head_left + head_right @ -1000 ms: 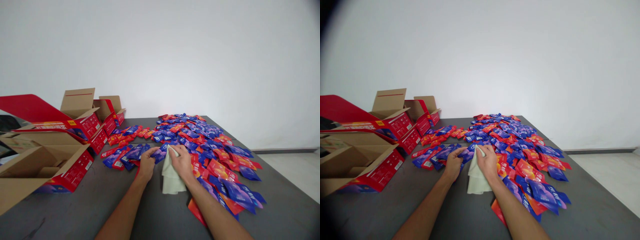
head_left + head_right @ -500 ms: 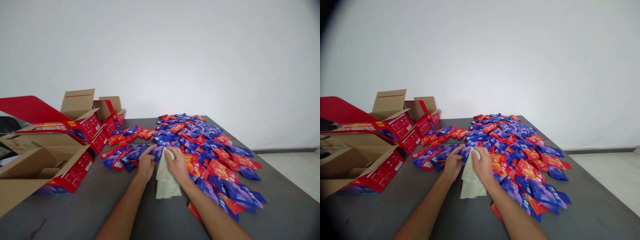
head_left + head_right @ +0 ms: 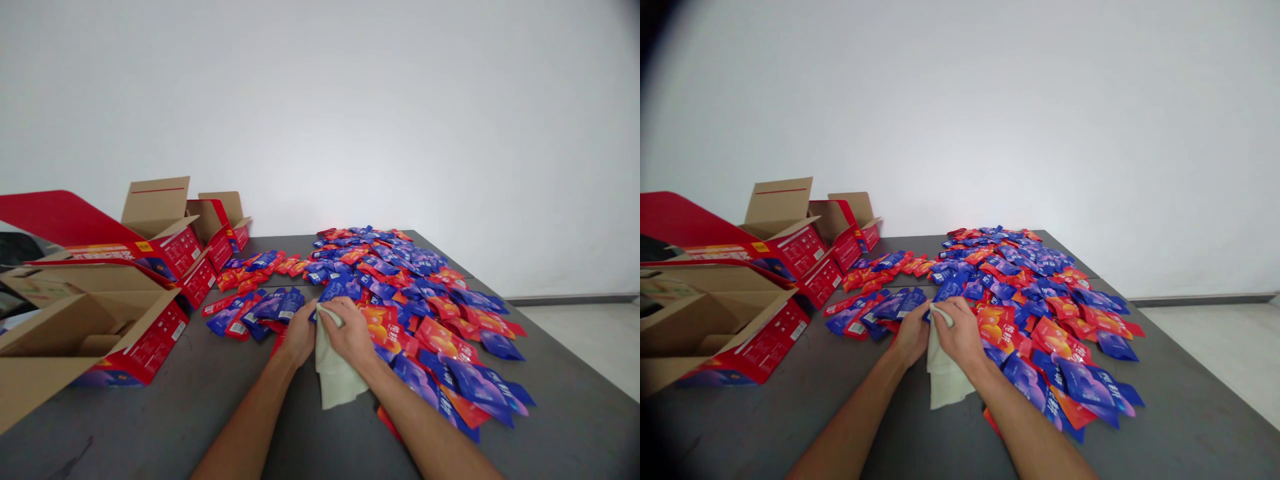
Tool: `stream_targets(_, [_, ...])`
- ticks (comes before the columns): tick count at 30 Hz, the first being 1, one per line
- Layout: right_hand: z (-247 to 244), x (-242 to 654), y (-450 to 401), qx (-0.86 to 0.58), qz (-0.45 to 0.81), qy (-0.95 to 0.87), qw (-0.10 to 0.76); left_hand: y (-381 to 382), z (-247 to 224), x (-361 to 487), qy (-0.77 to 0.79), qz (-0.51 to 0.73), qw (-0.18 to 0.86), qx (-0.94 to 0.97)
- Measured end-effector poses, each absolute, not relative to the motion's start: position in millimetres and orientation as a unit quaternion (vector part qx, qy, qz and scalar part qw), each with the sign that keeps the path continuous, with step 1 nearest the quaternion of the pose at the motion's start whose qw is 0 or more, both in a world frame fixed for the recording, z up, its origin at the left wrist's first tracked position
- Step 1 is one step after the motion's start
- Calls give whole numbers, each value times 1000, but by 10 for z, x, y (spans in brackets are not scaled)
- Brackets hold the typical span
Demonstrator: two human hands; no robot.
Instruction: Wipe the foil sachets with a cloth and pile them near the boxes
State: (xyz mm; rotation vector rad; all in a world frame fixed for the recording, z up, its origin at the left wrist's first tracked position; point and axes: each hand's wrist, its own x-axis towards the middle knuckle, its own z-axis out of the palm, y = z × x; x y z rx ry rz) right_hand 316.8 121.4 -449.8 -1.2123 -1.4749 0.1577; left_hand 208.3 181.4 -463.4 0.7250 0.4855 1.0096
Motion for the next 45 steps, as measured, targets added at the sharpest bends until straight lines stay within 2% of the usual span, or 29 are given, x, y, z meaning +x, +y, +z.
stream_targets(5, [-4509,3133,1200,-531,85,-650,537,1818,-4603,2039,197,491,759,380])
stream_targets(11, [-4438,3399,1245,-589,14,-562,580,1772,-4565,2000,226,419,782,402])
stream_targets(16, [-4403,3574,1281,-621,-27,-507,598,1761,-4601,2029,234,404,772,431])
stream_targets(24, [-4592,3271,1280,-575,39,-622,530,1827,-4573,1989,248,472,730,428])
stream_targets(28, [-4683,3281,1294,-597,29,-646,475,1861,-4577,1984,289,506,654,482])
stream_targets(31, [-4716,3367,1280,-657,-3,-638,401,1868,-4592,1990,336,513,580,536])
stream_targets(35, [-4688,3420,1230,-713,-46,-623,318,1866,-4619,1956,386,528,444,612])
stream_targets(40, [-4559,3266,1201,-710,-84,-621,321,1908,-4633,1836,449,470,218,728])
stream_targets(45, [-4443,2928,1256,-667,59,-668,325,2022,-4582,1647,517,405,116,745])
